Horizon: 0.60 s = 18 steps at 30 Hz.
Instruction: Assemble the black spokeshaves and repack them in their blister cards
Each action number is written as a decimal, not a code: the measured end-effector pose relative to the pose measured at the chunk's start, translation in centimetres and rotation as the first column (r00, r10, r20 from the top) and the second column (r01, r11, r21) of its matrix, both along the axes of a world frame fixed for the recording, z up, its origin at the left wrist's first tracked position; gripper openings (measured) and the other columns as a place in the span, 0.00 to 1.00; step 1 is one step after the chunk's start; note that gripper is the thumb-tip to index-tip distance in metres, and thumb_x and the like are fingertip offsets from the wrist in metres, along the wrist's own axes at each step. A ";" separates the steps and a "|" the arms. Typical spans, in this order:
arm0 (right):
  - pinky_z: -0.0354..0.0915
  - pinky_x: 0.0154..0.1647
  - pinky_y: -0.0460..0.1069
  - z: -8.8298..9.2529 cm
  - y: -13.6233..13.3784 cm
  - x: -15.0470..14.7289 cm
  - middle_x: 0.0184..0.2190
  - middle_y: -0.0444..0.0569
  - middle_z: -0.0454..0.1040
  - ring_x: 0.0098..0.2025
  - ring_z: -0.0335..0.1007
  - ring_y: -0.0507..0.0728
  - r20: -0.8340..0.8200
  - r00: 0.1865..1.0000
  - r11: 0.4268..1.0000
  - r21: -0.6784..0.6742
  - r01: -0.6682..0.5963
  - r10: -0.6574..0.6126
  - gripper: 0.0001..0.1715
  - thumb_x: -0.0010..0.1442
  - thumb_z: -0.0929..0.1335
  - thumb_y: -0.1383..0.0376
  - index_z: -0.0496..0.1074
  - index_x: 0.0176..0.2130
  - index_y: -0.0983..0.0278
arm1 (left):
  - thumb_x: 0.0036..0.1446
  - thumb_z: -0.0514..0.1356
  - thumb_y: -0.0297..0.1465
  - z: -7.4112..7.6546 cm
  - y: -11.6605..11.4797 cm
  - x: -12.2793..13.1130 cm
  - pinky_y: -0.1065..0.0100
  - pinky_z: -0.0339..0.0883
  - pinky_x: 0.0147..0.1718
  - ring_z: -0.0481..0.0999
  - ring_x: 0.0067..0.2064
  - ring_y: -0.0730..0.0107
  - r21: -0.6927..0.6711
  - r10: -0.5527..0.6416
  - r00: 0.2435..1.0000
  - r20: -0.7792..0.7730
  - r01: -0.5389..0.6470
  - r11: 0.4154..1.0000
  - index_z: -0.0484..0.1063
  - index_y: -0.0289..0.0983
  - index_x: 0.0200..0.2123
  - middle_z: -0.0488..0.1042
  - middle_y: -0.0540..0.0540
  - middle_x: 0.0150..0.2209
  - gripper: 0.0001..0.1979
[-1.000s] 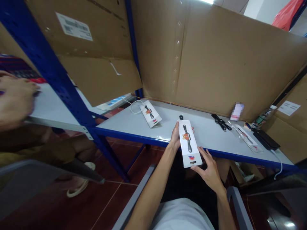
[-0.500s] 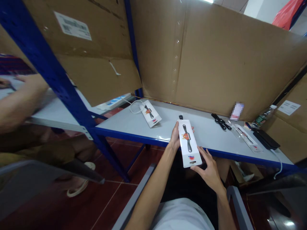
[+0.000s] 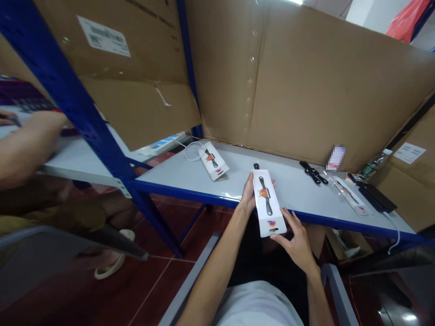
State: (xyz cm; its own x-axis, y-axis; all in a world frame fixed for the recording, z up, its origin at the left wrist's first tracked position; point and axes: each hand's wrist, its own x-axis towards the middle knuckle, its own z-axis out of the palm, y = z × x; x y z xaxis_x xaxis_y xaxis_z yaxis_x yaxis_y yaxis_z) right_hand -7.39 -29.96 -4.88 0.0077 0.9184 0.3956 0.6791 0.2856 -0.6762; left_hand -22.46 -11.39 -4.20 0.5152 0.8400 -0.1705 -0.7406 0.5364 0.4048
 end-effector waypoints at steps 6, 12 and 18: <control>0.53 0.71 0.69 0.0 0.1 -0.1 0.64 0.53 0.70 0.69 0.61 0.69 -0.003 1.000 1.000 0.027 -0.015 0.016 0.40 0.57 0.76 0.58 0.67 0.66 0.56 | 0.68 0.49 0.53 0.0 0.1 0.1 0.50 0.77 0.41 0.84 0.38 0.47 0.001 0.009 1.000 0.007 -0.009 1.000 0.68 0.31 0.61 0.82 0.31 0.42 0.34; 0.54 0.71 0.69 0.0 0.2 -0.1 0.64 0.53 0.70 0.69 0.61 0.69 -0.003 1.000 1.000 0.024 -0.002 0.002 0.40 0.56 0.76 0.57 0.69 0.65 0.56 | 0.67 0.51 0.53 -0.1 0.1 0.1 0.51 0.77 0.41 0.84 0.37 0.48 0.004 -0.001 1.000 0.011 0.001 1.000 0.68 0.31 0.61 0.82 0.31 0.43 0.34; 0.55 0.71 0.69 -0.1 0.1 0.0 0.64 0.53 0.70 0.70 0.59 0.70 -0.008 1.000 1.000 0.002 0.008 -0.008 0.41 0.56 0.77 0.57 0.69 0.65 0.56 | 0.68 0.50 0.53 0.1 0.0 0.1 0.51 0.77 0.41 0.84 0.37 0.48 0.004 0.005 1.000 0.004 -0.005 1.000 0.68 0.30 0.60 0.82 0.31 0.41 0.34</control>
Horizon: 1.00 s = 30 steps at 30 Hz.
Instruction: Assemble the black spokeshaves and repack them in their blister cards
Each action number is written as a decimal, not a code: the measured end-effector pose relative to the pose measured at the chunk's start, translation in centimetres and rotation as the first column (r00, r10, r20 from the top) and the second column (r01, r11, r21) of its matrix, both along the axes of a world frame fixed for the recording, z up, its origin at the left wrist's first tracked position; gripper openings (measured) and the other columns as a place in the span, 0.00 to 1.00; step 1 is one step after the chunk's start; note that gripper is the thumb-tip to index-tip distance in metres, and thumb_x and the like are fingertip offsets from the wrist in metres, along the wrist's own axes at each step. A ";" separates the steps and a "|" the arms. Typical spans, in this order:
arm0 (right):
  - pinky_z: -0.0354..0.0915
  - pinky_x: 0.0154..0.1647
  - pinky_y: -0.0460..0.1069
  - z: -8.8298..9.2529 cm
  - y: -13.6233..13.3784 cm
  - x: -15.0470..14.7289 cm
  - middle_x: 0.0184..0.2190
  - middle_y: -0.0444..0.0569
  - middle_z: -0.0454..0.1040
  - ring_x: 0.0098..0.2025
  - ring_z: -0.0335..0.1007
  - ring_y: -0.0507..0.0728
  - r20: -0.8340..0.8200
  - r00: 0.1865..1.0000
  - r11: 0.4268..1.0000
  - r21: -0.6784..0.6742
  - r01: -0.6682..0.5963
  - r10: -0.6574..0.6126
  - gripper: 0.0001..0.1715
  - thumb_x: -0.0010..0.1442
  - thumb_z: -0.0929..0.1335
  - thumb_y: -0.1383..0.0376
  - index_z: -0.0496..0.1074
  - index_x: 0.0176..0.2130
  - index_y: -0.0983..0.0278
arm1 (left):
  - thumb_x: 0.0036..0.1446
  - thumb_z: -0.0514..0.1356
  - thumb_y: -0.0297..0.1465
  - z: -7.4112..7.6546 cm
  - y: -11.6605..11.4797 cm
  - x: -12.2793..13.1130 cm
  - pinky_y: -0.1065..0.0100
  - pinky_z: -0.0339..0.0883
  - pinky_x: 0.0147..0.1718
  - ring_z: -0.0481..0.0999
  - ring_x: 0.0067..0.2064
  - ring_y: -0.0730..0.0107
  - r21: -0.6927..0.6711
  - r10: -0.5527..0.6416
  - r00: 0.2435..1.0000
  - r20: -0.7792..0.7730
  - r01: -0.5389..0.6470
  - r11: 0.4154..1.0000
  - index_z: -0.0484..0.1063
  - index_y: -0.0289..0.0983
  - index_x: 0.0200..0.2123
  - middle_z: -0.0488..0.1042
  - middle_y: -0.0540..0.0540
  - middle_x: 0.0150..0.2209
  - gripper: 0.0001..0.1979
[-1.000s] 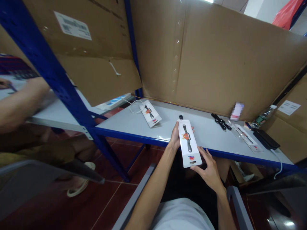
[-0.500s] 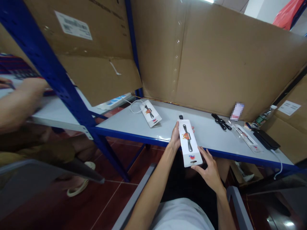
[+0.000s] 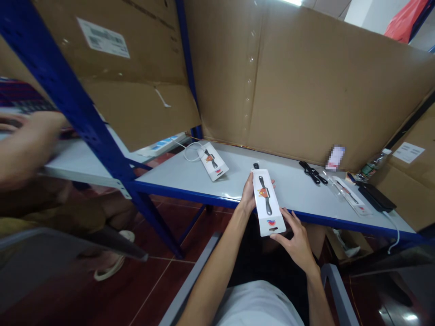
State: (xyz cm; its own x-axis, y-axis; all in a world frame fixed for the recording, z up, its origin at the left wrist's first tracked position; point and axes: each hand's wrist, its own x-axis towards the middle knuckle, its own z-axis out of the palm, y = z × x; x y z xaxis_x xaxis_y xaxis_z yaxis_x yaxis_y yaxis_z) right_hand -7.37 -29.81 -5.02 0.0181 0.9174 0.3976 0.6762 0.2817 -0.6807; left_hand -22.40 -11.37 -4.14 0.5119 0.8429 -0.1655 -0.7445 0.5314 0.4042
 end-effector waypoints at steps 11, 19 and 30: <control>0.57 0.69 0.69 0.0 0.1 0.0 0.64 0.54 0.70 0.69 0.61 0.70 0.002 1.000 1.000 0.021 0.008 -0.008 0.39 0.56 0.77 0.57 0.70 0.64 0.57 | 0.68 0.49 0.52 0.1 -0.1 0.0 0.51 0.77 0.41 0.84 0.38 0.48 -0.008 0.003 1.000 -0.001 -0.003 1.000 0.68 0.32 0.61 0.82 0.32 0.42 0.33; 0.56 0.70 0.68 -0.3 0.1 0.0 0.64 0.52 0.70 0.68 0.62 0.69 -0.017 1.000 1.000 0.026 0.010 -0.010 0.39 0.56 0.76 0.55 0.70 0.64 0.55 | 0.67 0.51 0.53 -0.2 0.2 0.1 0.51 0.77 0.41 0.84 0.39 0.47 -0.002 -0.002 1.000 -0.007 0.002 1.000 0.67 0.31 0.61 0.82 0.31 0.42 0.34; 0.54 0.71 0.68 -0.3 0.1 0.0 0.63 0.52 0.72 0.67 0.64 0.68 -0.040 0.999 1.000 0.030 0.000 0.002 0.35 0.57 0.76 0.57 0.71 0.62 0.56 | 0.67 0.51 0.52 0.0 0.0 0.1 0.52 0.77 0.41 0.84 0.38 0.49 0.008 0.012 1.000 -0.015 -0.012 1.000 0.69 0.30 0.59 0.82 0.31 0.42 0.33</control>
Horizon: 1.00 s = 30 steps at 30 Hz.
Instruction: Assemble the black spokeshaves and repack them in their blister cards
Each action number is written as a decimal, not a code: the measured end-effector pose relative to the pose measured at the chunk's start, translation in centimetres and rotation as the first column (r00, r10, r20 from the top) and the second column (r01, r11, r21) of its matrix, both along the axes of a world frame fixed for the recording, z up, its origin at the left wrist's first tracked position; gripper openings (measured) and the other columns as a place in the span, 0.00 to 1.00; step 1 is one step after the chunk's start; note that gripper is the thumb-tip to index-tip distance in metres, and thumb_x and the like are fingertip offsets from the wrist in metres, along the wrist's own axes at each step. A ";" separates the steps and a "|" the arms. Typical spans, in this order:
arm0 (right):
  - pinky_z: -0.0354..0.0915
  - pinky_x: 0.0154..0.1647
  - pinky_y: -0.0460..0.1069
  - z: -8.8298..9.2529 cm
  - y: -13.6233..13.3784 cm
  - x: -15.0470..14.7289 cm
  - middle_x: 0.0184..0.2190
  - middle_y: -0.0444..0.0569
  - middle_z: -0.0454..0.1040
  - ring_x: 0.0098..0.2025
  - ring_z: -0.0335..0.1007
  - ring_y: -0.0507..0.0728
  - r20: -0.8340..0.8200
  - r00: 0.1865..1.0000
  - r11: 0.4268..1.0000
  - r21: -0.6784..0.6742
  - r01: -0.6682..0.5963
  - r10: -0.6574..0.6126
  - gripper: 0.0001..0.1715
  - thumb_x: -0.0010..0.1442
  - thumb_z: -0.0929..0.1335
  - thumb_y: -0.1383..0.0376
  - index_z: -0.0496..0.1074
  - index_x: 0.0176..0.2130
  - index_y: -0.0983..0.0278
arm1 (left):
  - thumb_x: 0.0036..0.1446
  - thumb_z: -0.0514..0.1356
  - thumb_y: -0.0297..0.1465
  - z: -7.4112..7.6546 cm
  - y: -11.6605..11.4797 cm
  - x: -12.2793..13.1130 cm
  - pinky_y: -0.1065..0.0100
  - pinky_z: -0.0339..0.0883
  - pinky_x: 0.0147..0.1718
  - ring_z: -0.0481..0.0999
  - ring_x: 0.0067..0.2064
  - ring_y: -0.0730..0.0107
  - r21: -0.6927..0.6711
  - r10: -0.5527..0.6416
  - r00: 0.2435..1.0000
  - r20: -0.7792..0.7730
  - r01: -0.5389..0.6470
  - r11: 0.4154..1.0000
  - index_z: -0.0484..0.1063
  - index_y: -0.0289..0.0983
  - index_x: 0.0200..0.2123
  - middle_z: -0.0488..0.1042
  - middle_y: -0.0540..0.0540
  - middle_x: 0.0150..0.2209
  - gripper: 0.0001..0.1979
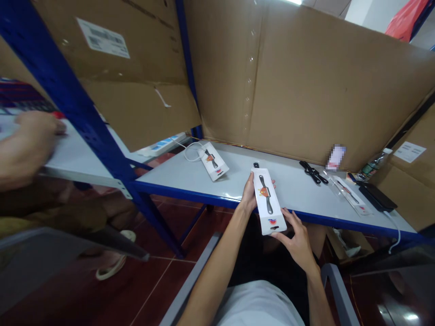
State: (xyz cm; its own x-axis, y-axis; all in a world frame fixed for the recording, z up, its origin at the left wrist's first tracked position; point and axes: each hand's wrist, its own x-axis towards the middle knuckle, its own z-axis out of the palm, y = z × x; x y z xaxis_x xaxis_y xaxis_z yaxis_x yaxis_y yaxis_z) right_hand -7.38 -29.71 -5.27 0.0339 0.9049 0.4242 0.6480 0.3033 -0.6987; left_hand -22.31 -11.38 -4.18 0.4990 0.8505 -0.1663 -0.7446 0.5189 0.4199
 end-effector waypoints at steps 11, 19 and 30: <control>0.55 0.71 0.68 0.2 0.0 -0.1 0.61 0.51 0.74 0.66 0.66 0.69 0.005 1.000 1.000 0.015 -0.001 0.001 0.34 0.56 0.76 0.59 0.72 0.61 0.55 | 0.68 0.49 0.52 0.3 -0.3 0.0 0.52 0.78 0.40 0.84 0.39 0.48 0.000 0.004 1.000 -0.010 -0.004 1.000 0.71 0.31 0.57 0.82 0.32 0.42 0.32; 0.54 0.71 0.68 0.3 0.0 -0.2 0.60 0.51 0.75 0.65 0.66 0.68 -0.013 1.000 1.000 0.018 -0.013 0.013 0.32 0.57 0.76 0.59 0.72 0.60 0.56 | 0.70 0.47 0.51 0.8 -0.6 0.1 0.53 0.78 0.40 0.84 0.38 0.50 -0.001 0.018 0.999 -0.026 -0.018 1.000 0.70 0.31 0.57 0.82 0.31 0.43 0.31; 0.64 0.63 0.64 -0.4 0.3 -0.3 0.54 0.52 0.78 0.59 0.72 0.67 -0.163 0.986 0.999 -0.028 0.035 -0.039 0.26 0.53 0.78 0.60 0.73 0.51 0.58 | 0.70 0.50 0.49 1.4 -1.5 0.5 0.51 0.77 0.43 0.84 0.36 0.51 0.101 -0.027 0.995 -0.099 0.038 0.994 0.68 0.31 0.60 0.82 0.31 0.45 0.30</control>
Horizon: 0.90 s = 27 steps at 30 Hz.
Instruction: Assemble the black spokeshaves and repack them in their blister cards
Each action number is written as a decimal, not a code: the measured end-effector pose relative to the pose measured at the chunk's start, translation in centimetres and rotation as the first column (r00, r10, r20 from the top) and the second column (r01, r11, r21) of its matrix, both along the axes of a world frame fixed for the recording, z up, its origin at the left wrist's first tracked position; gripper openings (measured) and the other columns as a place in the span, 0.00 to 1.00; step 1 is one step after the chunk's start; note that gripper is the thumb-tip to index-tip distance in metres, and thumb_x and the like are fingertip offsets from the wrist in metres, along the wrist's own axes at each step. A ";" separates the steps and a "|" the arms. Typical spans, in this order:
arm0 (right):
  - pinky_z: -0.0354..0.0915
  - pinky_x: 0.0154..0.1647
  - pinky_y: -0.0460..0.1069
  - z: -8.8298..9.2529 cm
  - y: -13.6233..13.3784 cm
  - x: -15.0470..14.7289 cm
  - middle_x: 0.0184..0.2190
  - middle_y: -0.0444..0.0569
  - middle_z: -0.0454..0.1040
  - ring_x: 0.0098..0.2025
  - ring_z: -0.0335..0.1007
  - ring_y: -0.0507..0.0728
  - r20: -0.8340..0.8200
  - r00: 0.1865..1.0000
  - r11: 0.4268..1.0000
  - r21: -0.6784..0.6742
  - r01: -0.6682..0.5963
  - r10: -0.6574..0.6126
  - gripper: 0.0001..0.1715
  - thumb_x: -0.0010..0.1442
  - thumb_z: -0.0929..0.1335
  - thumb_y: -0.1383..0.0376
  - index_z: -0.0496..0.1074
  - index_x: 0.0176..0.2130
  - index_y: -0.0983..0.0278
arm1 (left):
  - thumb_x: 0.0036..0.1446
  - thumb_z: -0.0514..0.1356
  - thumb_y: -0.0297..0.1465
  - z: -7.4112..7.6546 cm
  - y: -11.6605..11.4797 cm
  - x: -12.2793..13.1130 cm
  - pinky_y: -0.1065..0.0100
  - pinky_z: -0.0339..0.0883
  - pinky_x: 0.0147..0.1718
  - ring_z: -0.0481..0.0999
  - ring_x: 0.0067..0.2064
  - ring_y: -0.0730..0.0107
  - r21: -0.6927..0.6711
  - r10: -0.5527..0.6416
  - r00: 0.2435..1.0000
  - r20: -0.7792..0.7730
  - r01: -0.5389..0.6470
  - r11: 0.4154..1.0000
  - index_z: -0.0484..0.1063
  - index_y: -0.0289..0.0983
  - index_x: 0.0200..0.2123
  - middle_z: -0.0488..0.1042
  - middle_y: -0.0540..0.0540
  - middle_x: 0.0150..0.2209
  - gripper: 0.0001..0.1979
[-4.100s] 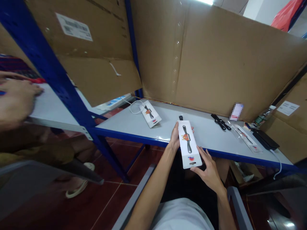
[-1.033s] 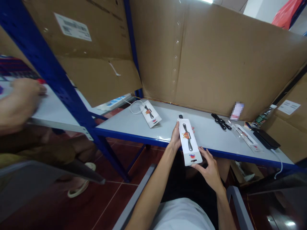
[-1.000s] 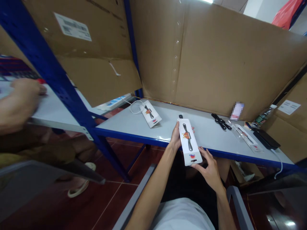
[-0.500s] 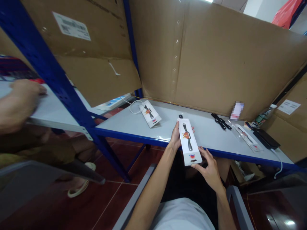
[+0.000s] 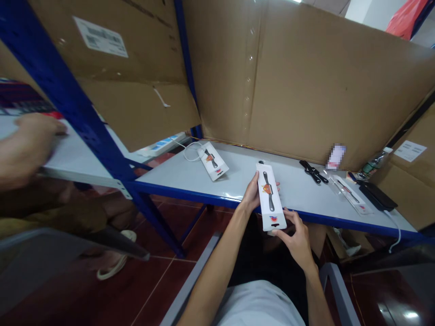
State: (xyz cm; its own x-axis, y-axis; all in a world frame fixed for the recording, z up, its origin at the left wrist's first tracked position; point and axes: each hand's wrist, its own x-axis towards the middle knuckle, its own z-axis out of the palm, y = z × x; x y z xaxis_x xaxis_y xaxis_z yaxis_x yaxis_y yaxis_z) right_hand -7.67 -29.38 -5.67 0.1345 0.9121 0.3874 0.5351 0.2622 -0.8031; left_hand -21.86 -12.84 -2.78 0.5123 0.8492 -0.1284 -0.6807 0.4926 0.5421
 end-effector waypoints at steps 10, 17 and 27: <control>0.67 0.58 0.60 -0.9 0.5 0.1 0.52 0.51 0.79 0.55 0.75 0.65 -0.084 0.995 0.998 0.009 0.058 -0.057 0.31 0.53 0.78 0.60 0.70 0.54 0.56 | 0.69 0.53 0.45 -0.1 -0.5 0.4 0.52 0.78 0.43 0.84 0.38 0.51 0.184 -0.030 0.995 -0.100 0.048 0.982 0.74 0.30 0.47 0.82 0.35 0.38 0.23; 0.67 0.59 0.62 -1.3 0.8 0.0 0.53 0.50 0.79 0.57 0.74 0.67 -0.098 0.992 0.997 -0.006 0.080 -0.080 0.34 0.52 0.78 0.60 0.70 0.56 0.55 | 0.67 0.57 0.43 -0.3 -0.8 0.5 0.55 0.79 0.38 0.84 0.38 0.51 0.252 -0.088 0.985 -0.146 0.123 0.960 0.74 0.31 0.48 0.82 0.36 0.39 0.20; 0.72 0.46 0.53 0.2 0.1 0.2 0.37 0.50 0.83 0.39 0.81 0.60 -0.501 0.865 0.993 -0.101 -0.059 0.000 0.19 0.57 0.75 0.54 0.76 0.45 0.61 | 0.64 0.60 0.47 -1.0 -0.2 1.0 0.53 0.77 0.42 0.83 0.37 0.53 0.259 0.001 0.990 -0.141 0.036 0.965 0.74 0.32 0.45 0.81 0.39 0.37 0.22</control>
State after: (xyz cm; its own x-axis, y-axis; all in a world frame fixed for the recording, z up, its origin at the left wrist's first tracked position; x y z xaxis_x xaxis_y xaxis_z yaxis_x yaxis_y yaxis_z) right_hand -7.44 -29.28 -5.46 0.2554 0.9512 0.1730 0.0480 0.1662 -0.9849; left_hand -20.89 -13.08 -3.83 0.5198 0.8539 0.0253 -0.5824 0.3326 0.7418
